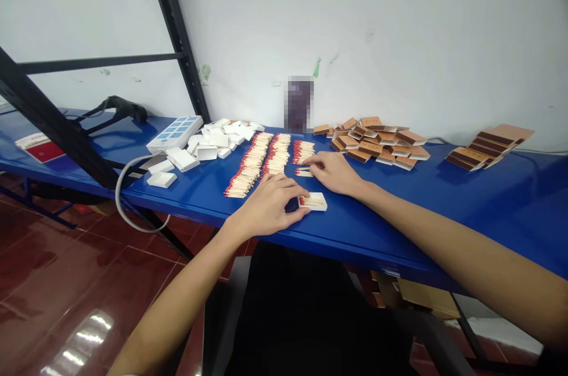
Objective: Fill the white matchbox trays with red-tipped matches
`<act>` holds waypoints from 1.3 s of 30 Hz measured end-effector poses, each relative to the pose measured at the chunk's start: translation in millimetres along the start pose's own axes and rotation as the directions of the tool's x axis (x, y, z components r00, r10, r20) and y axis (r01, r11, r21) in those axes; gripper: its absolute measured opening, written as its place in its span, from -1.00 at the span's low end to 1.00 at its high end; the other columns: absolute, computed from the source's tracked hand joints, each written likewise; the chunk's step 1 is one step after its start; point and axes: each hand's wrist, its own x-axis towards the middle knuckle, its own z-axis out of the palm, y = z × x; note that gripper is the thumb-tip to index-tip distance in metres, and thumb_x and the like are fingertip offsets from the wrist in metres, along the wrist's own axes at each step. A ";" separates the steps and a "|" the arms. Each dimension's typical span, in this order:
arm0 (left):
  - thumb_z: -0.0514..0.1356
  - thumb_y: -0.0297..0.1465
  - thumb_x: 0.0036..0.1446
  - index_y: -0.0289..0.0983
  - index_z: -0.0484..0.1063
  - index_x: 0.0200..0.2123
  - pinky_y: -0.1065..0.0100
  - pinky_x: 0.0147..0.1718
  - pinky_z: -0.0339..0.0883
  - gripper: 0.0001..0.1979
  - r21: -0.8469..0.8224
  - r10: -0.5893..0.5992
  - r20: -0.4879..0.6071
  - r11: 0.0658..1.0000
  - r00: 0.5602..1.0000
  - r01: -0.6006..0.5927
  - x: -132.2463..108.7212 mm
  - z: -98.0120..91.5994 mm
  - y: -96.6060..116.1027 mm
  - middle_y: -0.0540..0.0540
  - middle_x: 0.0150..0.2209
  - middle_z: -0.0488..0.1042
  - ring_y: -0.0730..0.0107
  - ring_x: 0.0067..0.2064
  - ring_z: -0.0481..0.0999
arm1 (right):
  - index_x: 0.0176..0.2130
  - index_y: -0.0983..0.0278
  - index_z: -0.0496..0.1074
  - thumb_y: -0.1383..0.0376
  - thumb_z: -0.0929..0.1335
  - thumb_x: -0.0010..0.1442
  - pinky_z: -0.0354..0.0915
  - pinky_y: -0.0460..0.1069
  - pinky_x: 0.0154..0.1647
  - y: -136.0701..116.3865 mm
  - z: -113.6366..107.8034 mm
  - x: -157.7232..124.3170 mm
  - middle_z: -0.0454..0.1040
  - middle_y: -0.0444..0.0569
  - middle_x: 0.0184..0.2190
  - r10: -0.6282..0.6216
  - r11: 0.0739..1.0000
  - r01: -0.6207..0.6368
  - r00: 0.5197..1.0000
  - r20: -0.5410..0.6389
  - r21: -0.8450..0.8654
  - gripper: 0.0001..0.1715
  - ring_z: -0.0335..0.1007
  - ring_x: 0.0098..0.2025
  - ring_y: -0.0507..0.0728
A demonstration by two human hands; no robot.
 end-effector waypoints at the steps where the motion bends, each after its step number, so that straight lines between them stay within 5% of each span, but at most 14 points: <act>1: 0.19 -0.22 0.26 -0.18 0.49 -0.09 0.20 -0.04 0.17 -0.77 0.000 0.000 0.000 1.000 1.000 0.000 0.0 0.0 0.0 -0.04 -0.12 0.53 0.22 -0.03 0.40 | -0.10 0.34 0.61 0.42 0.22 0.16 0.25 -0.04 -0.18 0.2 0.0 0.0 0.59 0.03 -0.23 0.000 1.000 0.000 1.000 0.001 0.000 -0.56 0.43 -0.30 0.11; 39: 0.17 -0.21 0.28 -0.18 0.49 -0.08 0.17 0.02 0.17 -0.76 -0.015 -0.014 0.014 1.000 1.000 0.014 -0.9 -0.1 0.5 -0.05 -0.08 0.52 0.19 0.01 0.39 | -0.15 0.34 0.61 0.40 0.23 0.15 0.24 -0.05 -0.24 3.9 2.0 0.9 0.59 0.00 -0.31 0.027 0.999 -0.028 1.000 0.004 0.036 -0.59 0.40 -0.36 0.09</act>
